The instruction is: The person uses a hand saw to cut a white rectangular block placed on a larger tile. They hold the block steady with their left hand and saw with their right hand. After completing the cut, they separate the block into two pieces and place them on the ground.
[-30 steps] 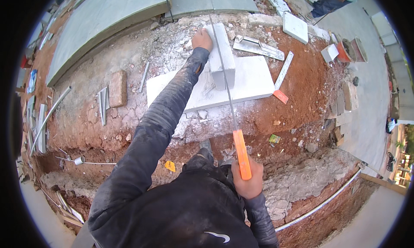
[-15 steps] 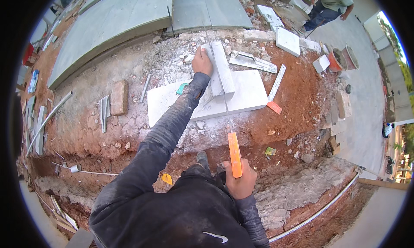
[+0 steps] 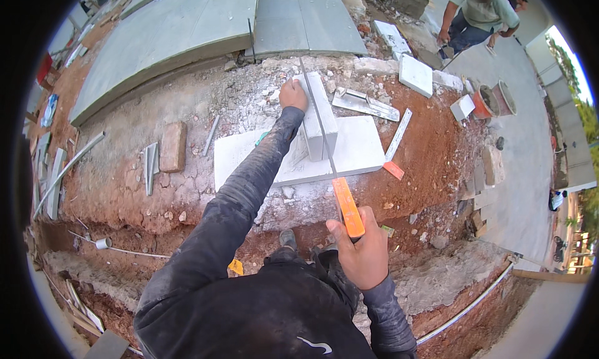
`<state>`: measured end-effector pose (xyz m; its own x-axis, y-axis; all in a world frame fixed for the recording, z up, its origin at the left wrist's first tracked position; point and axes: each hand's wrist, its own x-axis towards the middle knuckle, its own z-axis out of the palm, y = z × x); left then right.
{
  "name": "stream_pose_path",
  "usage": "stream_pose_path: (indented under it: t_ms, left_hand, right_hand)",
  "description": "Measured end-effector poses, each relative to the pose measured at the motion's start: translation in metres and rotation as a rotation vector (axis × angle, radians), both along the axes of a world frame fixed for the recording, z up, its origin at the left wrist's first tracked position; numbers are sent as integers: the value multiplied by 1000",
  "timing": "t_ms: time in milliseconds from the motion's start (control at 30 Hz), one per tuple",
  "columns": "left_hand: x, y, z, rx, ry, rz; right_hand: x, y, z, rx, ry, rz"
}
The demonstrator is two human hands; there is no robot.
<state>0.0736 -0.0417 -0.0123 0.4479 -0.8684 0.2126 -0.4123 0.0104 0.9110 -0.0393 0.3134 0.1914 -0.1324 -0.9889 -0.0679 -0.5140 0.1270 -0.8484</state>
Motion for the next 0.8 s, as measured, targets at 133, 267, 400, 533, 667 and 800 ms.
stream_pose_path:
  t_ms: [133,267,400,533,667,800]
  left_hand:
    - [3,-2,1,42,22,7]
    - [3,5,5,99,10,-17]
    - [-3,5,1,61,30,16]
    - [1,9,1,24,-8,29]
    - [6,12,9,111,-20,-19]
    - [-2,11,13,73,37,52]
  right_hand:
    - [0,-3,12,53,-139,77]
    - [-1,7,-2,-136,280,63]
    - [3,19,19,-82,388,-11]
    - [10,-36,17,-119,353,25]
    - [15,-87,-6,-320,523,101]
    - [11,-16,23,-89,390,29]
